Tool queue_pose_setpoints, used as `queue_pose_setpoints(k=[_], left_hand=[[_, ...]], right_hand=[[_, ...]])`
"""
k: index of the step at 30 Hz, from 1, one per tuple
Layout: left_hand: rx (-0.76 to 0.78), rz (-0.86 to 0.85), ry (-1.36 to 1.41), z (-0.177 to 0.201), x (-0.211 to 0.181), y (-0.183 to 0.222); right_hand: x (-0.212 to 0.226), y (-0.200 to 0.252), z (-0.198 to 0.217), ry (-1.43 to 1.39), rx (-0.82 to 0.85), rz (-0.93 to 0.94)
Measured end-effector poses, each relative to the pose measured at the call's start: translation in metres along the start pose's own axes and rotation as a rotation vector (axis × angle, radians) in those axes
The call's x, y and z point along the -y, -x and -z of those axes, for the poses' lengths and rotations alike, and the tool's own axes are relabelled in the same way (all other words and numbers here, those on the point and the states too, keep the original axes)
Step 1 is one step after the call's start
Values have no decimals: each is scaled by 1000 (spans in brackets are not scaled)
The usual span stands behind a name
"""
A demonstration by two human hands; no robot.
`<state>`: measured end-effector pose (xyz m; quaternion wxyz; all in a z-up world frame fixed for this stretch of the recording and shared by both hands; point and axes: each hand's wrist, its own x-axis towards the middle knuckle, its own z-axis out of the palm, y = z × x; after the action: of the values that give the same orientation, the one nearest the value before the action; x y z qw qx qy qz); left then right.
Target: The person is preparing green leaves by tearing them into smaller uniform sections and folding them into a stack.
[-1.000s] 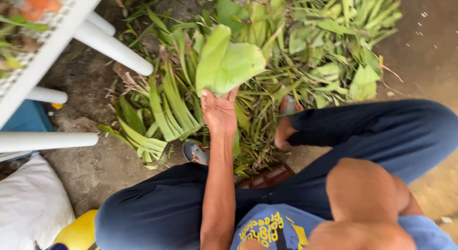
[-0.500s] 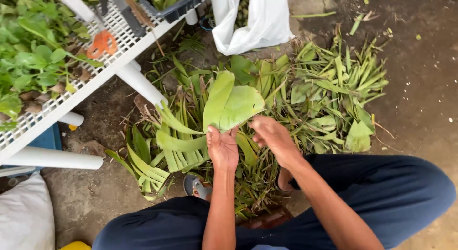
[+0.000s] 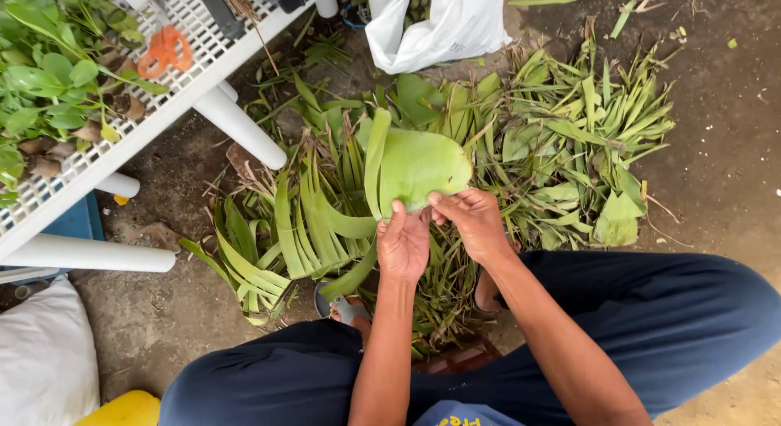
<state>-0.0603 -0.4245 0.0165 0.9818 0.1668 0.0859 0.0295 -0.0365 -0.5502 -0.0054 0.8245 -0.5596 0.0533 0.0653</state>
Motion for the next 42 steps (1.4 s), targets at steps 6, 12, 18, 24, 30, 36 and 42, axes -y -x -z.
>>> queue_pose_setpoints(k=[6,12,18,24,30,36,42], left_hand=[[-80,-35,-41,10,-3,-1],[-47,0,-25,-11,-12,6],[-71,-22,-155,10,-11,2],[-64,-12,-26,77,22,-5],[-43,-6,16,45,9,-2],[-191,-34,-27,71,20,-9],[-222,-58,-71,70,17,-8]], right_hand=[[17,2,0,-56,-46,27],[31,3,-5,-30,-70,61],[30,4,-1,-74,-90,60],[28,3,-3,-108,-143,75],[29,2,-3,-93,-146,81],[53,8,-15,-64,-86,74],[34,3,-6,-61,-115,32]])
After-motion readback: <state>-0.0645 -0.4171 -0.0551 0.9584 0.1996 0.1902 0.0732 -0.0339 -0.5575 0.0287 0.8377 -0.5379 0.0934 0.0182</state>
